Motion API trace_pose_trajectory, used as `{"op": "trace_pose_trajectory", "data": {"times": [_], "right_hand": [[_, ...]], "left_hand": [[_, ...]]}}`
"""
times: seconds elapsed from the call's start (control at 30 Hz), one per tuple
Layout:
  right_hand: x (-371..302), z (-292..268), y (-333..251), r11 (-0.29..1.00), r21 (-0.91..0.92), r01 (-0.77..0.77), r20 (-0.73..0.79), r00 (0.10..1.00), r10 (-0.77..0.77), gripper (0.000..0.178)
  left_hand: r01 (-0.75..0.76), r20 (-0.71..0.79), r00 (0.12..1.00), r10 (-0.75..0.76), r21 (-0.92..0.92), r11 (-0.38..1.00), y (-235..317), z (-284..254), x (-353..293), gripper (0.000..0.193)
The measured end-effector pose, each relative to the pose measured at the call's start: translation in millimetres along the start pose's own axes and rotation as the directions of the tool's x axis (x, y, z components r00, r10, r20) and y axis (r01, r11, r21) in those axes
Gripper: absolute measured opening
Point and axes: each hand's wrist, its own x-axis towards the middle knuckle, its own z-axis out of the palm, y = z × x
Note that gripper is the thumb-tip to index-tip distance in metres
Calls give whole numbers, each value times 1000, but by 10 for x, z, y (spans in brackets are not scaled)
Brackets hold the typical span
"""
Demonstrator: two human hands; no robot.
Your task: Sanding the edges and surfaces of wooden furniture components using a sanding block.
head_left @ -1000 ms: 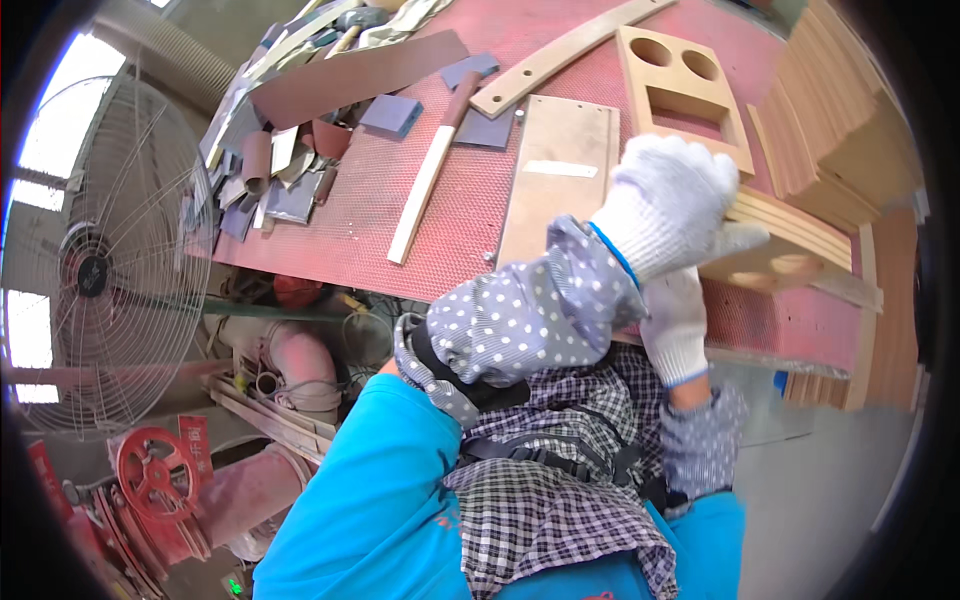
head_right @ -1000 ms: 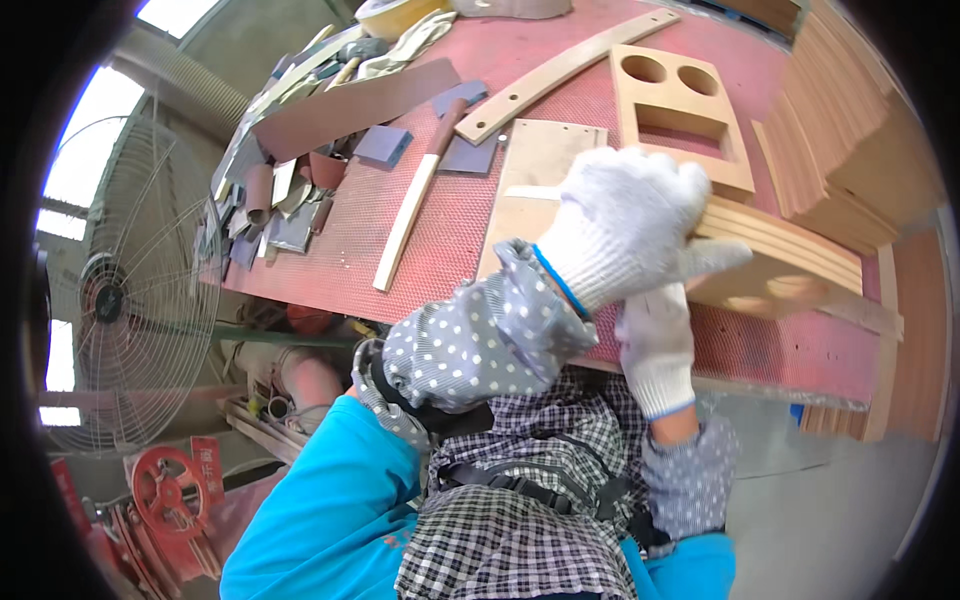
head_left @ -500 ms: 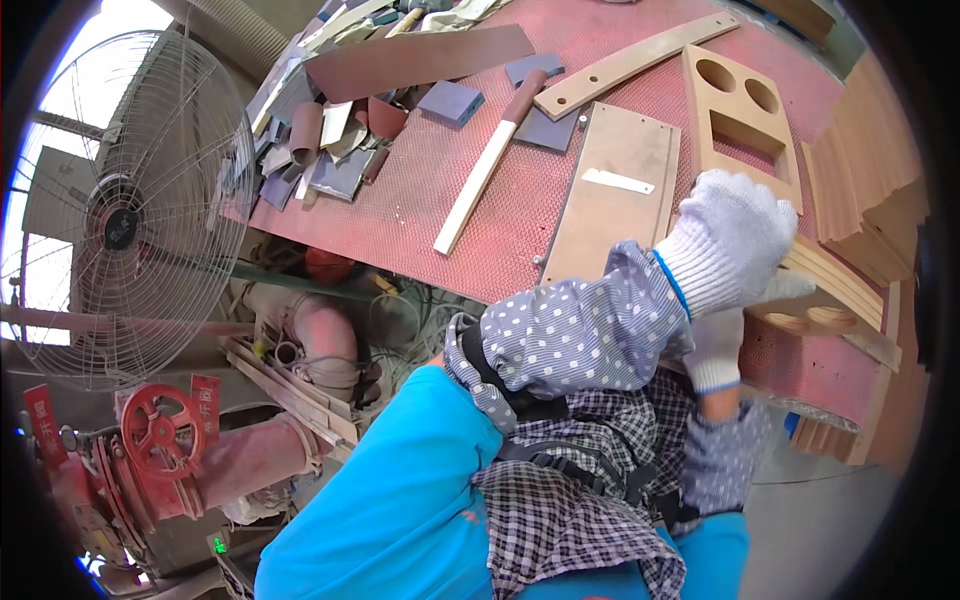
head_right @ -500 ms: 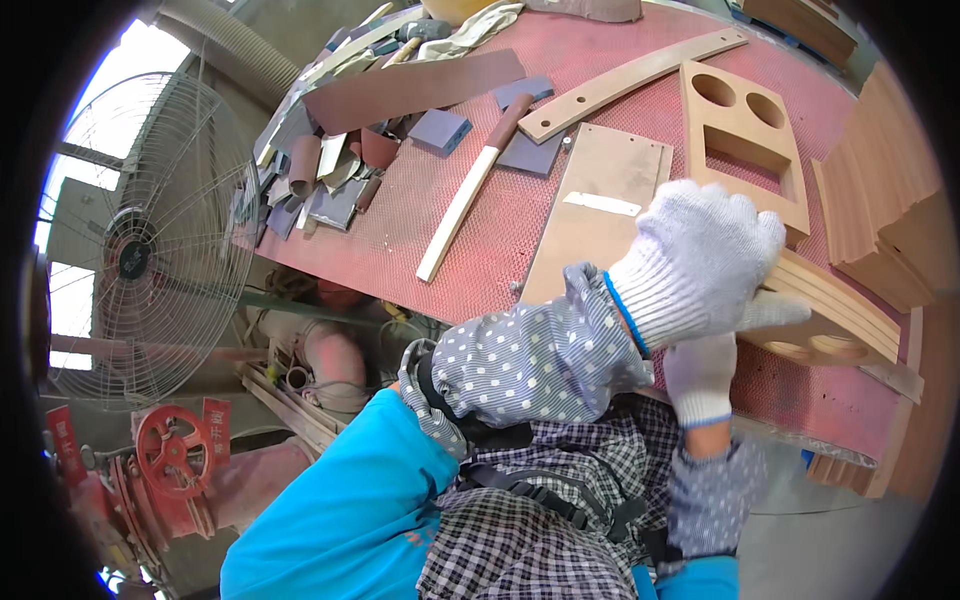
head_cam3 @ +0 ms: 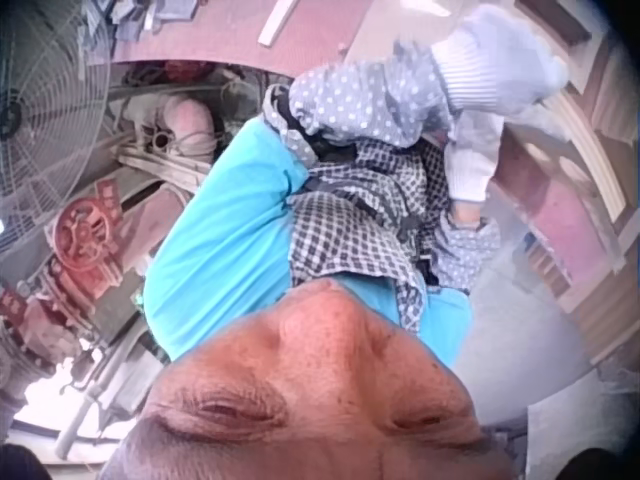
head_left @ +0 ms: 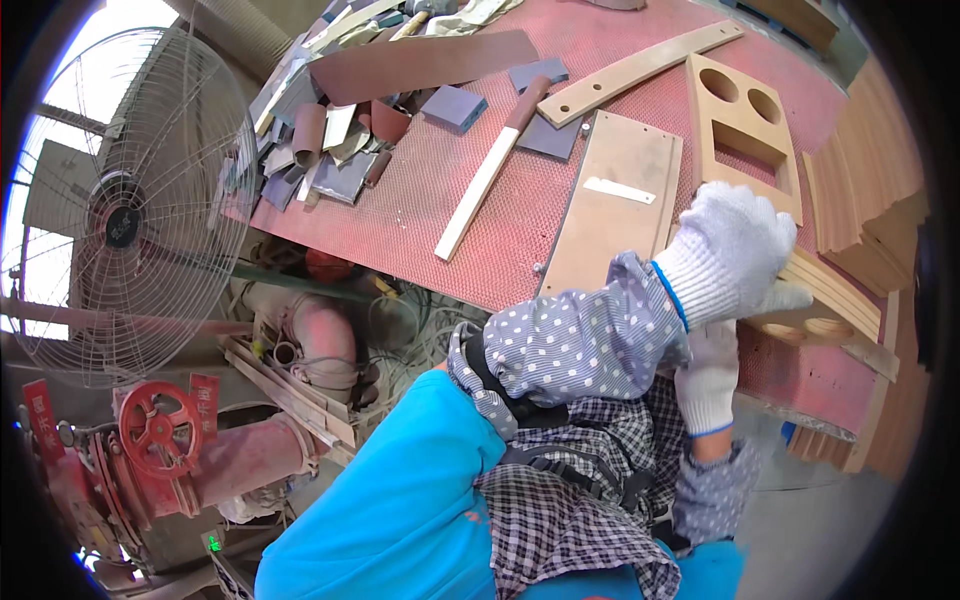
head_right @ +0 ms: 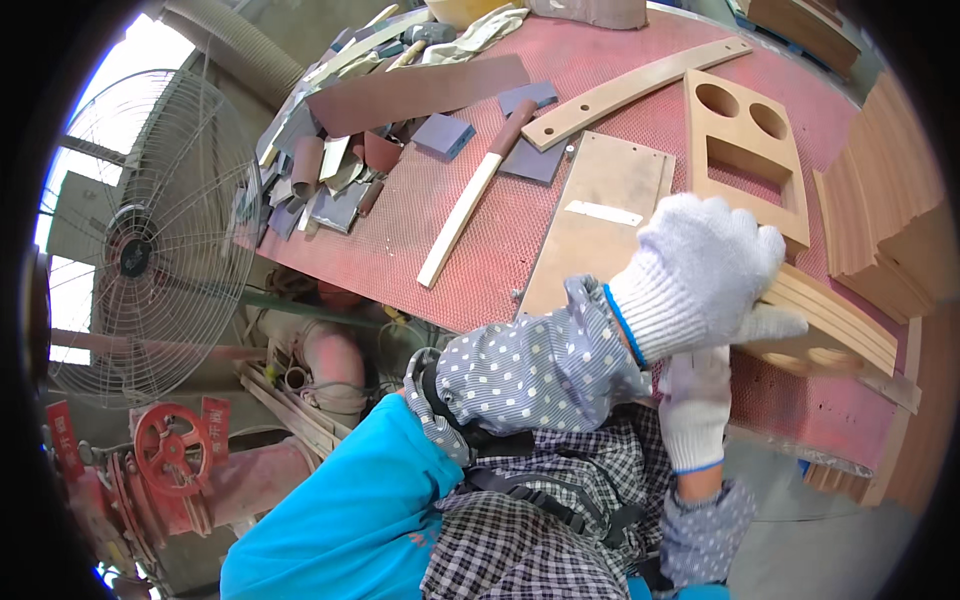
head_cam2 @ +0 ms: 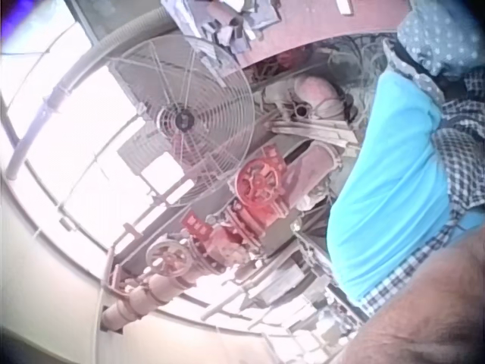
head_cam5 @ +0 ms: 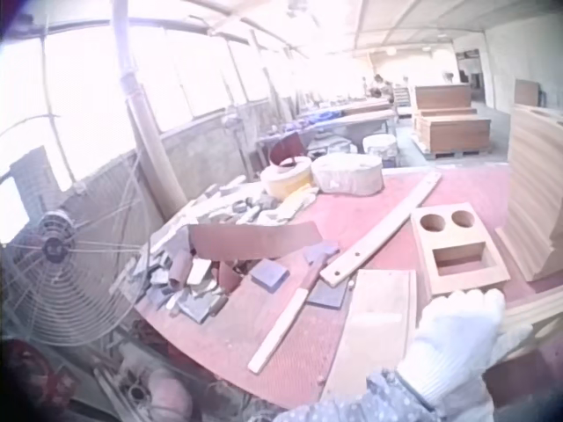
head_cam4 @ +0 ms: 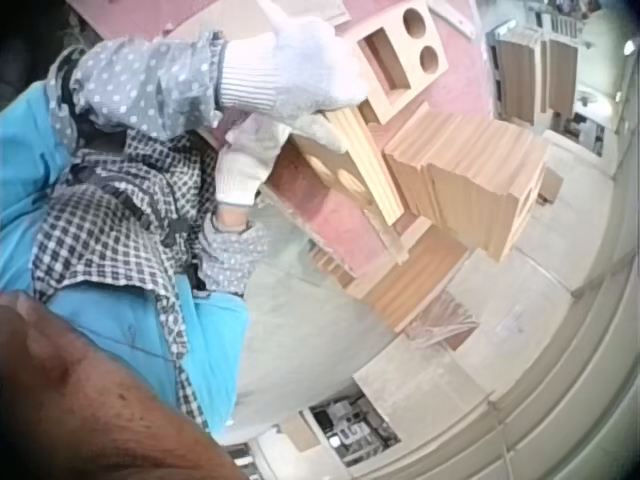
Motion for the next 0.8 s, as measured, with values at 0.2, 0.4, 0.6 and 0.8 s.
{"op": "trace_pose_trajectory", "data": {"times": [0.2,0.4,0.6,0.8], "right_hand": [[73,318,164,999,-14,-40,12,999,40,12],[136,28,-34,996,18,88,-224,971,-82,16],[237,98,69,995,73,-70,281,958,47,16],[426,268,-113,993,-116,-10,268,963,41,18]], "left_hand": [[37,123,992,-39,18,999,89,-101,61,68],[-11,-74,997,18,92,996,37,-14,-24,69],[12,-19,1000,-10,92,996,1,-35,5,67],[-39,-177,983,55,93,995,-166,-82,-29,65]]}}
